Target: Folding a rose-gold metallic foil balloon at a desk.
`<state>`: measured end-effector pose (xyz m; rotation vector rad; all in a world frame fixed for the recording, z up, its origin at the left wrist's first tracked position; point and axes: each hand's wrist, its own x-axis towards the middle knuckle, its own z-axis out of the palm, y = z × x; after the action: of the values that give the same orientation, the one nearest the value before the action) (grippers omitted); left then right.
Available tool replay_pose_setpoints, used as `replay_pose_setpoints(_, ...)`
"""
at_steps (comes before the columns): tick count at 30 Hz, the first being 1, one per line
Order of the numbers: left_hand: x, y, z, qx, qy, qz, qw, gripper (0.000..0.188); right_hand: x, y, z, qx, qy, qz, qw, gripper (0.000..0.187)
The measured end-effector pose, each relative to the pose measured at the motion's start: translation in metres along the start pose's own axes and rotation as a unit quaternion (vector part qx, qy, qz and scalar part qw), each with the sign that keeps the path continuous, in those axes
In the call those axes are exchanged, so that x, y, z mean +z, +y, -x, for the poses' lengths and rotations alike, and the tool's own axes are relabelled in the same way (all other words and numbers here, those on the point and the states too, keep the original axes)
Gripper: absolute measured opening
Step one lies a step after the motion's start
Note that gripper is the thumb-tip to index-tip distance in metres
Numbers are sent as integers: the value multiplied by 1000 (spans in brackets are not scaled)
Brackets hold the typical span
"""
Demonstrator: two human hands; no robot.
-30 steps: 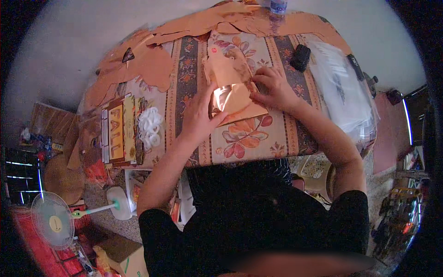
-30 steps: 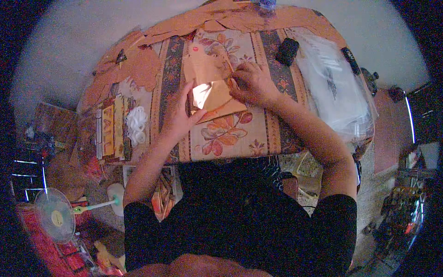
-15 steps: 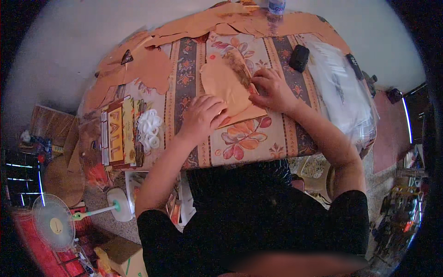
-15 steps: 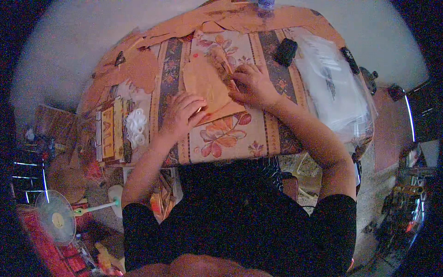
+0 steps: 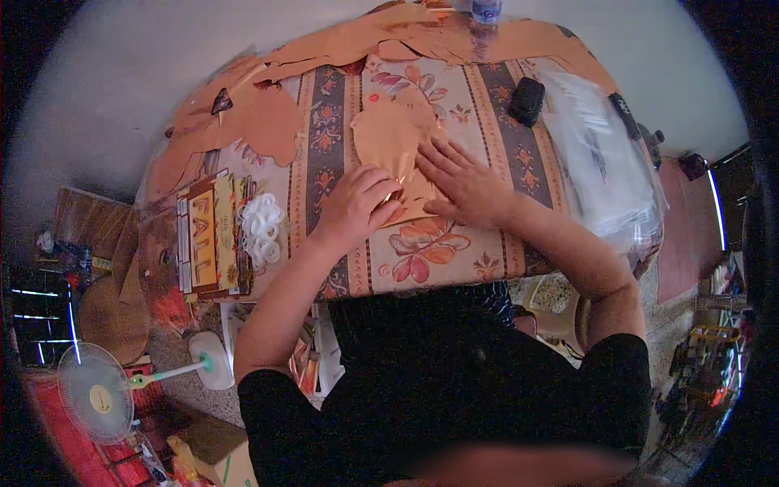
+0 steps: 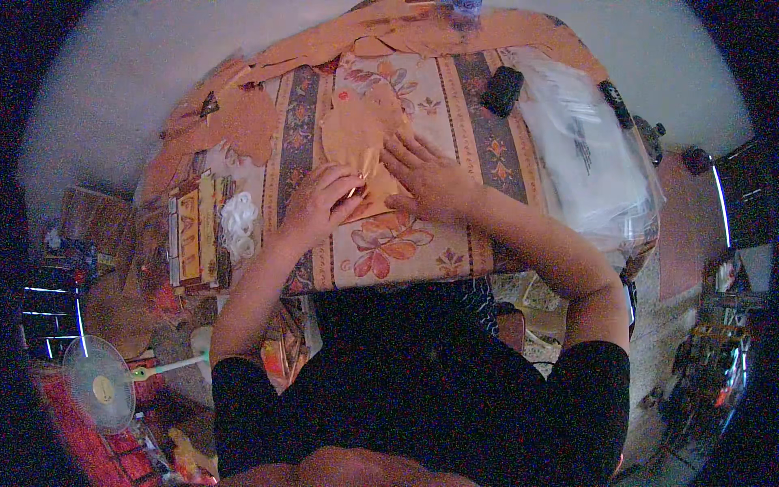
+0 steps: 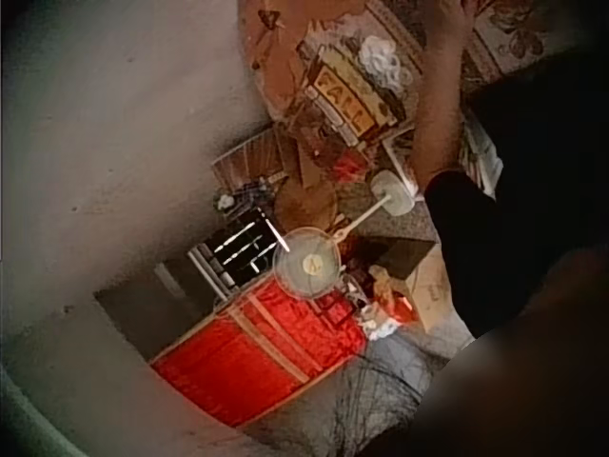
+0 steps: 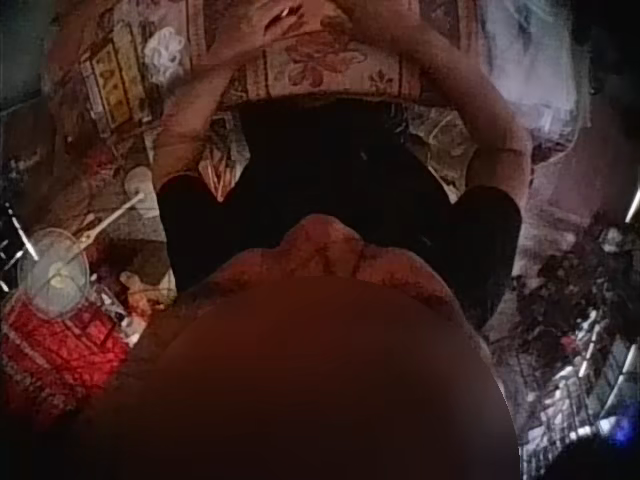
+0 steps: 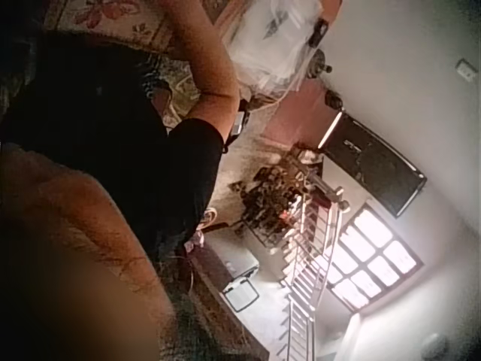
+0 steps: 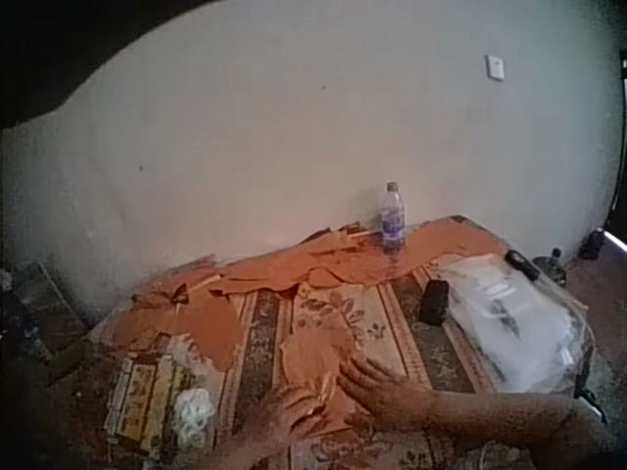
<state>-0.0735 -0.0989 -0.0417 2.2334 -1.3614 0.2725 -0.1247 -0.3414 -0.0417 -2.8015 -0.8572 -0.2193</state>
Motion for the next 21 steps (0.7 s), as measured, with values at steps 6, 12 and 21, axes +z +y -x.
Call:
replay_pose_setpoints(6, -6, 0, -2, -40, 12, 59, 997, 25, 2, 0, 0, 1, -22, 46, 999, 74)
replay_pose_setpoints(12, -11, -13, 11, -75, 52, 120, 989, 20, -1, -4, 0, 6, -32, 61, 998, 75)
replay_pose_setpoints(21, -17, 3, 5, -58, 16, 3, 998, 28, 2, -4, 3, 19, -8, 47, 999, 76)
